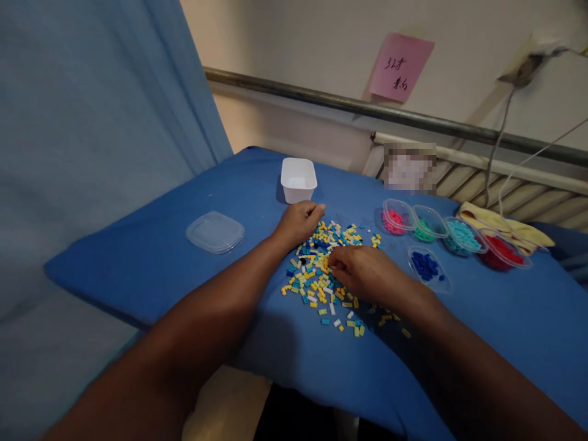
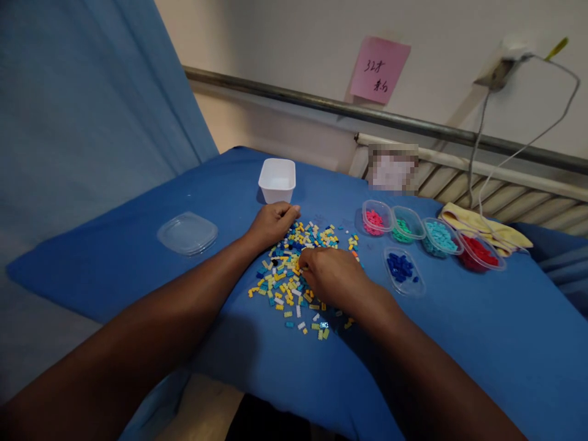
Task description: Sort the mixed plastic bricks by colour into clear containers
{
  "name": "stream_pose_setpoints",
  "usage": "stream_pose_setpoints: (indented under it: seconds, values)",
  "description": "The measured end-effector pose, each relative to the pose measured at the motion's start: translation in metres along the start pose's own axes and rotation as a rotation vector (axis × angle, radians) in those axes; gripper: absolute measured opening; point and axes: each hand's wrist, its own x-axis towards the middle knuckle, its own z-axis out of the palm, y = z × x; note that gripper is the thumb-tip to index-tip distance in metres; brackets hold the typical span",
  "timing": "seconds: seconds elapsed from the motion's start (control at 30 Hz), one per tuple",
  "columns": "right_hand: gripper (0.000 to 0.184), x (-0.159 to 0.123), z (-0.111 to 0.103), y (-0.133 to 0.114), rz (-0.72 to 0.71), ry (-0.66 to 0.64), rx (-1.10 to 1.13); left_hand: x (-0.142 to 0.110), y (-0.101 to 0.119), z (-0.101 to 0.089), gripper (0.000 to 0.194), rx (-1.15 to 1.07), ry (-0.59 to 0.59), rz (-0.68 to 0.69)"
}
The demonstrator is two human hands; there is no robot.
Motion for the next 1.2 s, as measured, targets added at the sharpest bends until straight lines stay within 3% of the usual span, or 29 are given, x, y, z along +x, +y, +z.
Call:
stream_pose_setpoints:
  seconds: [0.13,0.23,0.47,0.77,1.2]
  values:
    - [0.024,-0.004,-0.003,-0.008,0.02,-0.009,-0.054,0.001,0.0,0.0,0.043,0.004,-0.003,0.001]
    - [0.028,-0.005,-0.007,-0.001,0.001,-0.01,0.006,0.001,-0.001,0.0,0.044,-0.002,-0.001,0.013]
    - [0.028,0.003,-0.007,0.024,-0.029,0.184,0.141,0.001,0.0,0.0,0.045,0.001,-0.003,0.015]
    - [0.031,0.017,0.017,0.014,-0.004,0.116,-0.014,-0.001,0.001,0.0,0.044,-0.016,-0.012,0.003]
    - [0.032,0.021,0.003,0.018,-0.087,-0.026,-0.125,0.001,-0.002,0.001,0.043,-0.007,0.001,0.04]
